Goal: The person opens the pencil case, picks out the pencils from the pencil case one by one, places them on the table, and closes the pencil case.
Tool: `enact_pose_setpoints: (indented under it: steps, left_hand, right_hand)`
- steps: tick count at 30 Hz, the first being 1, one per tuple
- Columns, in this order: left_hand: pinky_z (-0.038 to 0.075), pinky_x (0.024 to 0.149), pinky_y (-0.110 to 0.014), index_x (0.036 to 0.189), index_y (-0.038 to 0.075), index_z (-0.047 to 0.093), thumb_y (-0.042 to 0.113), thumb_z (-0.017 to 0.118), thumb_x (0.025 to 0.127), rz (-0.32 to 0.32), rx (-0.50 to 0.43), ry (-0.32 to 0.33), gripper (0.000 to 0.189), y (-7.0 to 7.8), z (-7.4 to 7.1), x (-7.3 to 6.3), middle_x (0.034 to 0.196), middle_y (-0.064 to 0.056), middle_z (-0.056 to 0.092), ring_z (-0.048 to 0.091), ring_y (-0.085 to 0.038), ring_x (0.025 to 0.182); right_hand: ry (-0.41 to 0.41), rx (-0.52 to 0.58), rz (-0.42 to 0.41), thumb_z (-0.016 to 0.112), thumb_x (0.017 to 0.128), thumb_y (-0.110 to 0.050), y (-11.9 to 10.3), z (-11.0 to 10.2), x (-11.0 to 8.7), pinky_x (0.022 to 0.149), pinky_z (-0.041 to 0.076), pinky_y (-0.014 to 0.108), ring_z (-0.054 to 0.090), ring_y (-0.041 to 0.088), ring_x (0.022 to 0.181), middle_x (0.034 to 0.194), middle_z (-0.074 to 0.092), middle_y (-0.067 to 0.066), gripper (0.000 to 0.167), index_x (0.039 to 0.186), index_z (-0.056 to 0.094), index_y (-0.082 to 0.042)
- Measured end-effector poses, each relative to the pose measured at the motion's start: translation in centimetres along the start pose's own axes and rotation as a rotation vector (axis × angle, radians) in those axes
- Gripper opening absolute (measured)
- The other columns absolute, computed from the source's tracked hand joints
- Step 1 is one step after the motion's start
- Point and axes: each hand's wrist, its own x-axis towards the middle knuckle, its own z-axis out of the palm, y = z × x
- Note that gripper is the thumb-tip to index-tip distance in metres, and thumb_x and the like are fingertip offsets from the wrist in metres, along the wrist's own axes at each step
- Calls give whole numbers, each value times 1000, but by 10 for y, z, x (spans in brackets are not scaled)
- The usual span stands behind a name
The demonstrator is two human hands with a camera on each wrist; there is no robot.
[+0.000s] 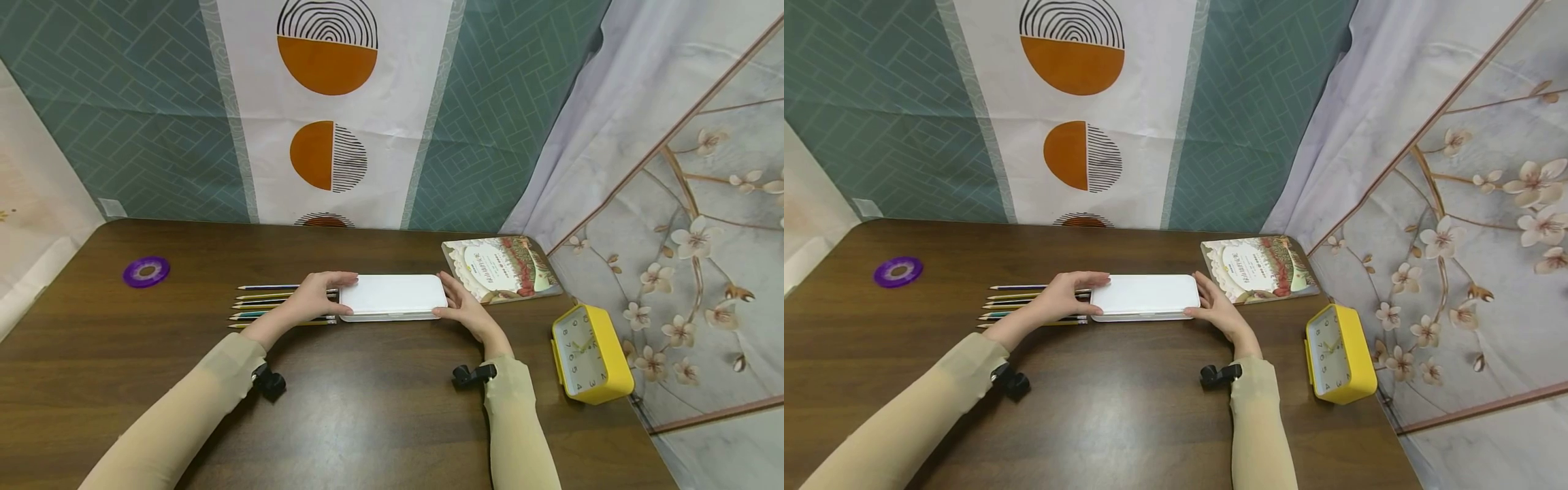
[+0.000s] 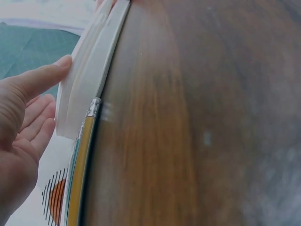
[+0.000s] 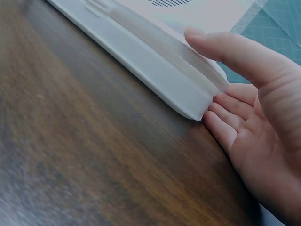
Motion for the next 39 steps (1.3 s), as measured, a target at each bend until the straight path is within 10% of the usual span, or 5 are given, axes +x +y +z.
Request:
enact_pose_setpoints:
  steps: [39]
  left_hand:
    - [46,103,-49,142,-2,48,17,88,70,-66,73,-2,84,5,2,-1,143,-20,51,52,-39,129]
  right_hand:
    - [3,15,3,69,86,4,2,0,1,122,12,46,7,28,152,165,9,13,92,156,11,-3]
